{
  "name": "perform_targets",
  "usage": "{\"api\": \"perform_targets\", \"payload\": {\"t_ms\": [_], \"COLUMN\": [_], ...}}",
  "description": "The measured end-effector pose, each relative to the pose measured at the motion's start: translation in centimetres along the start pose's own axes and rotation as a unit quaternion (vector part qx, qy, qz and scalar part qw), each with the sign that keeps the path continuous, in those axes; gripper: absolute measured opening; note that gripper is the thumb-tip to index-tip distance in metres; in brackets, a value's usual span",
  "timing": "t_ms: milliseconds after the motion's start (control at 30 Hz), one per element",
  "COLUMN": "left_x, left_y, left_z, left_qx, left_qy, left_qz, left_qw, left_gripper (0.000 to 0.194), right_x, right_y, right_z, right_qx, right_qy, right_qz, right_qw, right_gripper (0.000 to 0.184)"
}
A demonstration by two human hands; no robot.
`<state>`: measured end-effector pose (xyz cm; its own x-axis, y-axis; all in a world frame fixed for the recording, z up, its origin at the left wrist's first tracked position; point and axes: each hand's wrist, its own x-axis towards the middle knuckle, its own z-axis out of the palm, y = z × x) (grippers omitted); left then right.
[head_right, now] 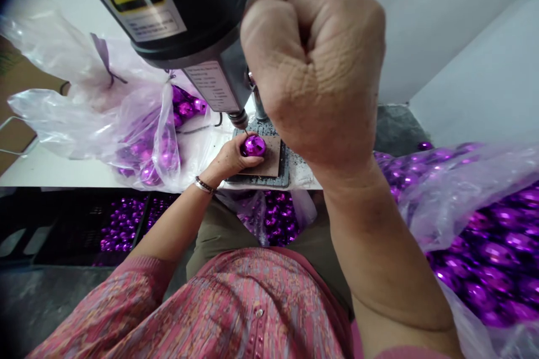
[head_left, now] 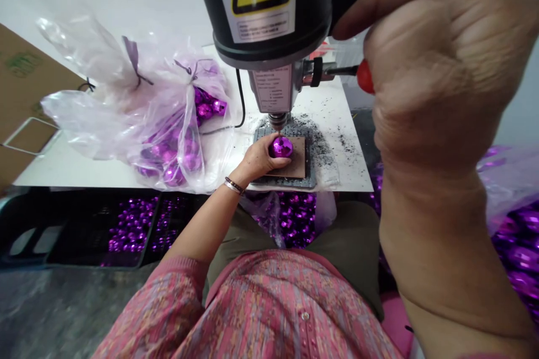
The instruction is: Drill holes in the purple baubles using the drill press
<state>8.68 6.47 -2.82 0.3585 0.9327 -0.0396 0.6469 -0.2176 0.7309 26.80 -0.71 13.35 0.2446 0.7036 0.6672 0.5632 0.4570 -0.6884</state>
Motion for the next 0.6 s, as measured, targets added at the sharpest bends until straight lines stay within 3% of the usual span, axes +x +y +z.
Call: {"api": "perform_targets", "payload": {"t_ms": [167, 600], "left_x": [0.1, -0.2], "left_y": [-0.8, -0.5], "left_z": [0.2, 0.2], "left_qx": [-0.025, 0.002], "left_qy": [0.003, -0.005], "left_qz": [0.02, 0.029], "left_qw": [0.999, 1.0], "left_gripper": [0.071, 0.07], "right_x": [-2.2, -4.1], "right_y": [1.7, 4.1], "right_z": [0.0, 0.9], "right_qx": [-0.029, 0.015], "right_qy": [-0.008, 0.039], "right_qz": [-0.11, -0.131], "right_qw": [0.994, 0.99], "right_gripper": [0.038, 0.043]}}
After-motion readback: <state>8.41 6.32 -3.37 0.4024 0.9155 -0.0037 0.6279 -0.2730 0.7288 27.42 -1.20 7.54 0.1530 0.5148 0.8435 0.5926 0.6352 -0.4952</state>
